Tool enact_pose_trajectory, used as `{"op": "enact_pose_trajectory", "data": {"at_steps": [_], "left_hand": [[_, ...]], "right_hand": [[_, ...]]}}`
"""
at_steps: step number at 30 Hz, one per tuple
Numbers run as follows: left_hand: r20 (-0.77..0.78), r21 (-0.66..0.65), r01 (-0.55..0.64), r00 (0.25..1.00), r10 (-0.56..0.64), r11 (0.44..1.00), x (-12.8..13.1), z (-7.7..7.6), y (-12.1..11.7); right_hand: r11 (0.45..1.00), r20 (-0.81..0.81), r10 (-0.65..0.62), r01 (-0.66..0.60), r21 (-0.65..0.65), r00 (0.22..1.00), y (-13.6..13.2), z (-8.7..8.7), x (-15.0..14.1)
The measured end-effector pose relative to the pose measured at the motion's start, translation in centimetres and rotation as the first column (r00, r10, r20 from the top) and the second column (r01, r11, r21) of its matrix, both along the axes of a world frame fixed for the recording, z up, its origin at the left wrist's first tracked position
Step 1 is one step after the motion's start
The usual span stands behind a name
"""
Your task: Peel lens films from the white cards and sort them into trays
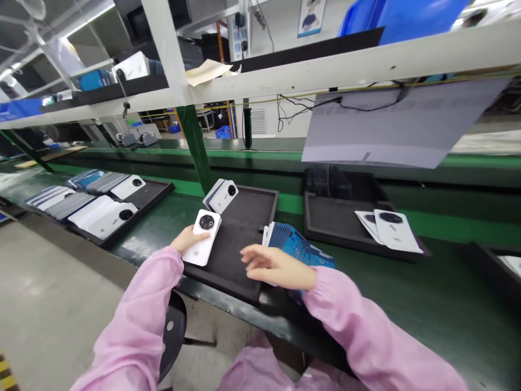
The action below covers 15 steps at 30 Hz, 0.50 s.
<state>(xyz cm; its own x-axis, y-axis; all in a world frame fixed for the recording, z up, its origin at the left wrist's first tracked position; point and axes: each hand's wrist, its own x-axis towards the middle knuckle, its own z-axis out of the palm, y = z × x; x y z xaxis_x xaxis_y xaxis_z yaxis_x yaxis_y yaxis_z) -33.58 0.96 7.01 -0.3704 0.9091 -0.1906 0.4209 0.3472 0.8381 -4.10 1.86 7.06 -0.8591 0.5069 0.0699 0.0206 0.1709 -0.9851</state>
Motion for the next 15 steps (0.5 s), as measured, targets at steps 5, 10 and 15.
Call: {"op": "enact_pose_trajectory", "data": {"at_steps": [5, 10, 15], "left_hand": [[-0.217, -0.138, -0.009, 0.976, -0.021, 0.99, -0.6, -1.3, 0.8], [-0.49, -0.122, -0.043, 0.871, -0.022, 0.992, -0.3, -0.6, 1.3], [-0.692, -0.036, -0.019, 0.722, -0.011, 0.999, 1.9, 0.5, 1.4]], "right_hand": [[0.964, 0.154, -0.249, 0.261, -0.059, 0.956, -1.4, -2.0, 9.6], [0.934, 0.239, -0.324, 0.35, -0.075, 0.915, -3.1, -2.9, 13.9], [0.905, 0.202, -0.374, 0.404, -0.136, 0.905, -4.7, -3.4, 16.9]]}}
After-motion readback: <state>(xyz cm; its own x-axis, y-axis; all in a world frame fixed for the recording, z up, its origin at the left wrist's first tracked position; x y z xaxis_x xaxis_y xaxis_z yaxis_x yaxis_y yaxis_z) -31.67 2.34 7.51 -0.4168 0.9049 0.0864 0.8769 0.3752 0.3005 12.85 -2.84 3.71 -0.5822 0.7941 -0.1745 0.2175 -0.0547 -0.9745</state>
